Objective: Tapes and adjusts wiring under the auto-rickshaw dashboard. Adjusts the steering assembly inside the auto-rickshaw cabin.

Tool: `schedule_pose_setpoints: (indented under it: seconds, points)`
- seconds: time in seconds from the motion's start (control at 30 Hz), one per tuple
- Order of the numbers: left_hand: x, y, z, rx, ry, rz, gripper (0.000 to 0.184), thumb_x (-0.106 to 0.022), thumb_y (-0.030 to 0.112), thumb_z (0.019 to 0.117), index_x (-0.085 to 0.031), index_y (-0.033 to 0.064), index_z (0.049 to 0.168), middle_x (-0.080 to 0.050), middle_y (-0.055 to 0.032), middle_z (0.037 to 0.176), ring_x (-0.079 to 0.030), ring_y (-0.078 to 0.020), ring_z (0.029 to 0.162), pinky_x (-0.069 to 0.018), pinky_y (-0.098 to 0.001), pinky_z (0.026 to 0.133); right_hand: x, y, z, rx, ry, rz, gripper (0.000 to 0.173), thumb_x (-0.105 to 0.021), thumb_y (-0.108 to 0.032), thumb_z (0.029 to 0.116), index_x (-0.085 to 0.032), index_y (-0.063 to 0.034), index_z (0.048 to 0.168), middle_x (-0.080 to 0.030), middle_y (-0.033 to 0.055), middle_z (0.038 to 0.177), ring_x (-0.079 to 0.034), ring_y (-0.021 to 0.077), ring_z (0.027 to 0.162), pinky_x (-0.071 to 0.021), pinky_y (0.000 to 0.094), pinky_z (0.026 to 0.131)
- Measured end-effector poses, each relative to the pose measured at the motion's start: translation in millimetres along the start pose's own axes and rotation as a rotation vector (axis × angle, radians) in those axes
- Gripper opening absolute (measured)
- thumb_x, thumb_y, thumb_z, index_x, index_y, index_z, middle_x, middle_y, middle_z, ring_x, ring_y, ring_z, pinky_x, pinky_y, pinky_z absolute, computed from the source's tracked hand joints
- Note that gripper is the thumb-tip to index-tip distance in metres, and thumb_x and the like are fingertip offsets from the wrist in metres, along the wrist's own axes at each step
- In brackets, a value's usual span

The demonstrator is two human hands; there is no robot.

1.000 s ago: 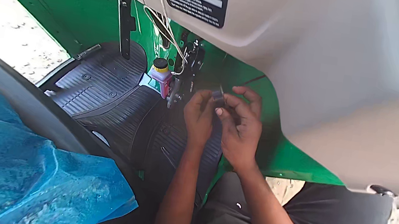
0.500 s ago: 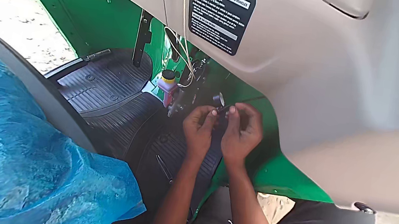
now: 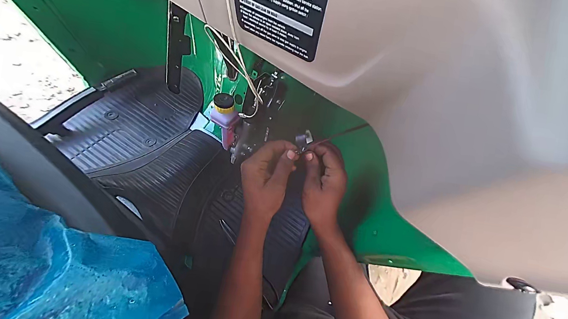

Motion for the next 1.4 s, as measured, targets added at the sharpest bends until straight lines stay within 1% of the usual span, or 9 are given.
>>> schedule_pose_setpoints:
  seconds: [0.07, 0.2, 0.33, 0.6, 0.7, 1.0, 1.13, 1.23, 1.4]
  points:
    - [2, 1, 1, -0.009, 0.000, 0.047, 0.017, -0.063, 0.014, 0.1011, -0.070, 0.0046, 0.113, -0.072, -0.0053, 0.097, -0.070, -0.0160, 0.079, -0.0625, -0.0321, 0.069, 1, -3, 0, 0.029, 0.010, -0.028, 0.015, -0.060, -0.013, 0.1033, -0.073, -0.0090, 0.109, -0.066, 0.0055, 0.130, -0.064, 0.0148, 0.119, -0.0589, 0.0339, 0.096]
    - [4, 3, 1, -0.076, 0.038, 0.111, 0.024, -0.073, 0.010, 0.0946, -0.073, 0.0044, 0.118, -0.075, -0.0055, 0.102, -0.072, -0.0143, 0.082, -0.0635, -0.0323, 0.073, 2, -2, 0, 0.041, 0.021, -0.015, 0.014, -0.061, -0.012, 0.1026, -0.074, -0.0085, 0.109, -0.066, 0.0058, 0.132, -0.064, 0.0151, 0.121, -0.0590, 0.0339, 0.096]
    - [4, 18, -2, -0.217, 0.094, 0.393, 0.017, -0.078, 0.012, 0.0906, -0.079, 0.0092, 0.108, -0.076, -0.0015, 0.105, -0.072, -0.0094, 0.097, -0.0625, -0.0289, 0.084, 3, -5, -1, 0.078, 0.032, -0.019, 0.013, -0.064, -0.010, 0.1009, -0.074, -0.0080, 0.108, -0.066, 0.0066, 0.131, -0.064, 0.0156, 0.120, -0.0596, 0.0328, 0.095]
    - [-9, 26, 3, -0.202, 0.009, 0.631, 0.010, -0.065, 0.016, 0.0980, -0.071, 0.0114, 0.105, -0.067, -0.0013, 0.104, -0.066, -0.0080, 0.093, -0.0583, -0.0266, 0.079, 5, -6, -2, 0.051, 0.008, -0.057, 0.013, -0.060, -0.013, 0.1032, -0.072, -0.0090, 0.105, -0.064, 0.0056, 0.133, -0.062, 0.0155, 0.122, -0.0582, 0.0344, 0.097]
    - [-12, 23, 3, -0.185, -0.024, 0.612, 0.010, -0.062, 0.015, 0.0989, -0.068, 0.0103, 0.105, -0.064, -0.0023, 0.103, -0.064, -0.0100, 0.091, -0.0570, -0.0280, 0.076, 6, -8, -6, 0.029, -0.010, -0.101, 0.014, -0.057, -0.015, 0.1046, -0.070, -0.0088, 0.106, -0.063, 0.0070, 0.135, -0.059, 0.0166, 0.129, -0.0556, 0.0360, 0.103]
    - [-13, 17, 2, -0.191, -0.004, 0.453, 0.009, -0.062, 0.012, 0.0990, -0.068, 0.0070, 0.104, -0.065, -0.0036, 0.101, -0.064, -0.0099, 0.092, -0.0566, -0.0265, 0.079, 26, -14, -28, -0.107, -0.097, -0.106, 0.016, -0.055, -0.014, 0.1052, -0.068, -0.0089, 0.112, -0.069, 0.0033, 0.126, -0.067, 0.0097, 0.111, -0.0593, 0.0291, 0.090]
    - [-8, 11, -2, -0.186, 0.050, 0.291, 0.010, -0.062, 0.009, 0.0999, -0.069, 0.0050, 0.106, -0.068, -0.0044, 0.102, -0.067, -0.0128, 0.094, -0.0600, -0.0306, 0.082, 31, -28, -33, -0.084, -0.151, 0.053, 0.012, -0.063, -0.012, 0.1012, -0.070, -0.0075, 0.110, -0.069, 0.0047, 0.112, -0.069, 0.0134, 0.098, -0.0615, 0.0305, 0.081]
    - [1, 10, -1, -0.191, 0.032, 0.155, 0.013, -0.061, 0.004, 0.0991, -0.070, 0.0025, 0.109, -0.068, -0.0071, 0.107, -0.067, -0.0162, 0.097, -0.0596, -0.0337, 0.086, 30, -40, -28, -0.065, -0.212, 0.225, 0.018, -0.071, -0.007, 0.0955, -0.072, -0.0062, 0.113, -0.066, 0.0071, 0.110, -0.067, 0.0182, 0.093, -0.0625, 0.0340, 0.080]
    - [2, 5, -7, -0.121, 0.021, -0.039, 0.017, -0.059, 0.004, 0.0984, -0.069, 0.0020, 0.111, -0.068, -0.0068, 0.106, -0.066, -0.0153, 0.094, -0.0589, -0.0330, 0.083, 23, -42, -19, -0.075, -0.257, 0.304, 0.022, -0.067, 0.002, 0.0944, -0.071, -0.0017, 0.116, -0.070, 0.0101, 0.102, -0.069, 0.0194, 0.087, -0.0621, 0.0344, 0.077]
Point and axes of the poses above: each hand's wrist, its own z-axis towards the middle knuckle, its own x-axis out of the back of the hand, y = z × x, the point moved 7 cm from there along z, towards the middle knuckle
